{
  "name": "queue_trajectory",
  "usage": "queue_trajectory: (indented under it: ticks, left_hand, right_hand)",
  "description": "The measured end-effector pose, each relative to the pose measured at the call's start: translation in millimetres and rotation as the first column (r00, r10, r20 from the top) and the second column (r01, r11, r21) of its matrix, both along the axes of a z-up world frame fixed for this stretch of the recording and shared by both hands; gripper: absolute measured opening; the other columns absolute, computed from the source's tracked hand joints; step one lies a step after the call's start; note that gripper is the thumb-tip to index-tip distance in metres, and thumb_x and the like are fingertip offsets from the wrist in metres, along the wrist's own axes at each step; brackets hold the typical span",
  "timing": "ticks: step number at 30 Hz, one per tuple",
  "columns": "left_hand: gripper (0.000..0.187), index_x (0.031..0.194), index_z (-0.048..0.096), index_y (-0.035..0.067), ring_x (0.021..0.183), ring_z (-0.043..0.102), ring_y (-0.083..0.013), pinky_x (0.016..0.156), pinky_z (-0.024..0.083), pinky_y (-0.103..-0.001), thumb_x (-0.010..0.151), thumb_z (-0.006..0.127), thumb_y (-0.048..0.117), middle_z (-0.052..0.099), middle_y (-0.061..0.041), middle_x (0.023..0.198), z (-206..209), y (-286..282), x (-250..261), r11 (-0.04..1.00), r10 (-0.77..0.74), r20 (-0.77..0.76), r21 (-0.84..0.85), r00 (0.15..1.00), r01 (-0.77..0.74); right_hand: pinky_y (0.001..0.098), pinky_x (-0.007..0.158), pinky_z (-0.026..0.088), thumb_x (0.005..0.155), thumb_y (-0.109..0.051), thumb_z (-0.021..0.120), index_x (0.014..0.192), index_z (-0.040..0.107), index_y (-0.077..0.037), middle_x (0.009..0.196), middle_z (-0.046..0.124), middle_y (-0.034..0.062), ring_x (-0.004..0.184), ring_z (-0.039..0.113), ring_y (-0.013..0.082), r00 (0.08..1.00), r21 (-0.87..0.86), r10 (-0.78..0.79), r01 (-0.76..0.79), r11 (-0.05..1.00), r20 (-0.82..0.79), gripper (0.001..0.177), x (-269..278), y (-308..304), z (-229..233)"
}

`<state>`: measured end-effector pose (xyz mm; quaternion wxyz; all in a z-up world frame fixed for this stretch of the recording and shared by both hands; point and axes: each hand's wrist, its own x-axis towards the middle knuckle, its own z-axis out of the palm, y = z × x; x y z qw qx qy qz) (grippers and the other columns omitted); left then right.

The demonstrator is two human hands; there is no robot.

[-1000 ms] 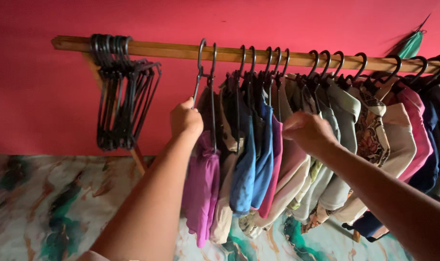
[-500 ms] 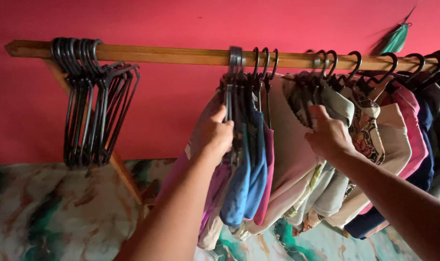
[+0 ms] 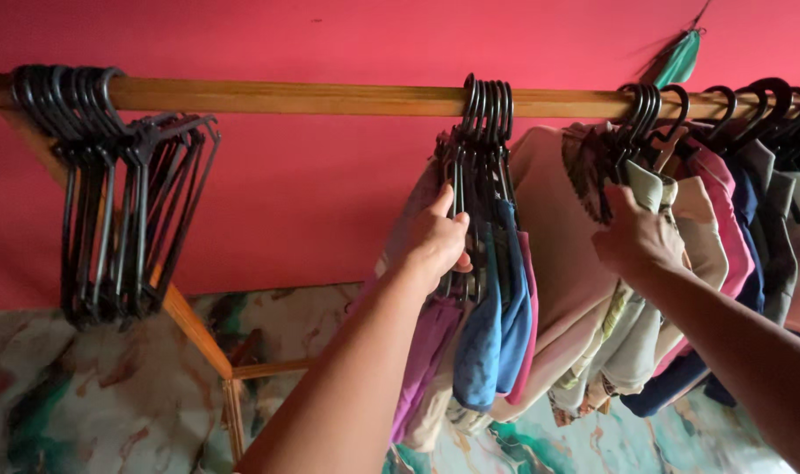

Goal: The person takes garments from a laundry basket, places each on a hanger, and hangs them on a wooden clothing rack. The person handles several items including a grey patterned cloth, a white and pink patterned cloth, a beige cloth, and a pink polka-dotted cloth.

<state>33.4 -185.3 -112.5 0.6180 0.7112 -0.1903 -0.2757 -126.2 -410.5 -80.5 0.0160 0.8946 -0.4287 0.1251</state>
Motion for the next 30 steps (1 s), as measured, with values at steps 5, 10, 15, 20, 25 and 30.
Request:
queue_trajectory:
  ticks: [5, 10, 15, 20, 25, 30]
  left_hand:
    - [0.059, 0.151, 0.051, 0.026, 0.053, 0.065, -0.0166, 0.044, 0.059, -0.035, 0.095, 0.048, 0.006, 0.069, -0.011, 0.102, -14.3, -15.1, 11.0, 0.942, 0.298, -0.057, -0.143, 0.953, -0.303]
    - [0.056, 0.148, 0.056, 0.023, 0.053, 0.063, -0.0188, 0.043, 0.053, -0.036, 0.095, 0.053, 0.002, 0.072, -0.012, 0.076, -33.6, 1.0, 13.6, 0.873, 0.479, 0.05, -0.126, 0.876, -0.47]
    - [0.06, 0.145, 0.059, 0.02, 0.051, 0.058, -0.0149, 0.042, 0.049, -0.034, 0.091, 0.052, -0.004, 0.064, -0.006, 0.07, -37.5, 32.4, 26.6, 0.816, 0.569, 0.055, -0.162, 0.821, -0.555]
    - [0.065, 0.142, 0.061, 0.013, 0.06, 0.062, -0.0142, 0.052, 0.053, -0.034, 0.08, 0.059, -0.009, 0.067, -0.007, 0.075, -51.0, 48.5, 48.5, 0.757, 0.653, 0.26, -0.198, 0.711, -0.623]
    - [0.05, 0.136, 0.069, 0.011, 0.078, 0.072, -0.0252, 0.067, 0.057, -0.038, 0.089, 0.065, -0.005, 0.073, -0.017, 0.094, -63.4, 56.9, 62.8, 0.654, 0.672, 0.597, -0.202, 0.438, -0.729]
    - [0.051, 0.122, 0.069, 0.004, 0.088, 0.072, -0.0363, 0.074, 0.057, -0.046, 0.071, 0.072, 0.006, 0.071, -0.018, 0.097, -34.7, 73.3, 46.5, 0.477, 0.615, 0.783, -0.276, 0.093, -0.835]
  right_hand:
    - [0.0469, 0.075, 0.056, 0.074, -0.078, 0.065, 0.117, 0.054, -0.033, 0.113, 0.076, 0.0128, 0.096, 0.072, 0.0337, 0.977, -0.823, 0.211, -0.101, 0.559, 0.023, 0.063, 21.0, -11.1, -24.5]
    - [0.0385, 0.062, 0.058, 0.084, -0.05, 0.072, 0.106, 0.072, -0.012, 0.082, 0.071, 0.0101, 0.072, 0.069, 0.0238, 0.898, 0.363, 0.403, -0.439, 0.822, 0.174, 0.044, 48.7, 17.1, -36.1]
    - [0.0337, 0.057, 0.056, 0.087, -0.034, 0.077, 0.093, 0.077, -0.004, 0.073, 0.065, 0.0058, 0.06, 0.063, 0.0172, 0.922, 0.725, 0.172, -0.38, 0.575, 0.347, 0.03, 57.2, 22.0, -34.2]
    - [0.0289, 0.055, 0.053, 0.089, -0.031, 0.075, 0.097, 0.077, -0.008, 0.074, 0.069, -0.0001, 0.059, 0.06, 0.0118, 0.915, 0.709, 0.058, -0.349, 0.613, 0.4, 0.024, 36.6, -13.2, -39.6]
    - [0.0284, 0.051, 0.044, 0.088, -0.027, 0.082, 0.091, 0.075, -0.005, 0.069, 0.061, 0.0005, 0.057, 0.053, 0.0111, 0.857, 0.689, -0.051, -0.376, 0.619, 0.513, 0.023, 14.8, -53.4, -47.1]
    - [0.033, 0.052, 0.049, 0.09, -0.031, 0.082, 0.083, 0.065, -0.004, 0.069, 0.057, 0.004, 0.056, 0.054, 0.0142, 0.895, 0.744, -0.124, -0.273, 0.609, 0.429, 0.032, 10.9, -70.4, -42.6]
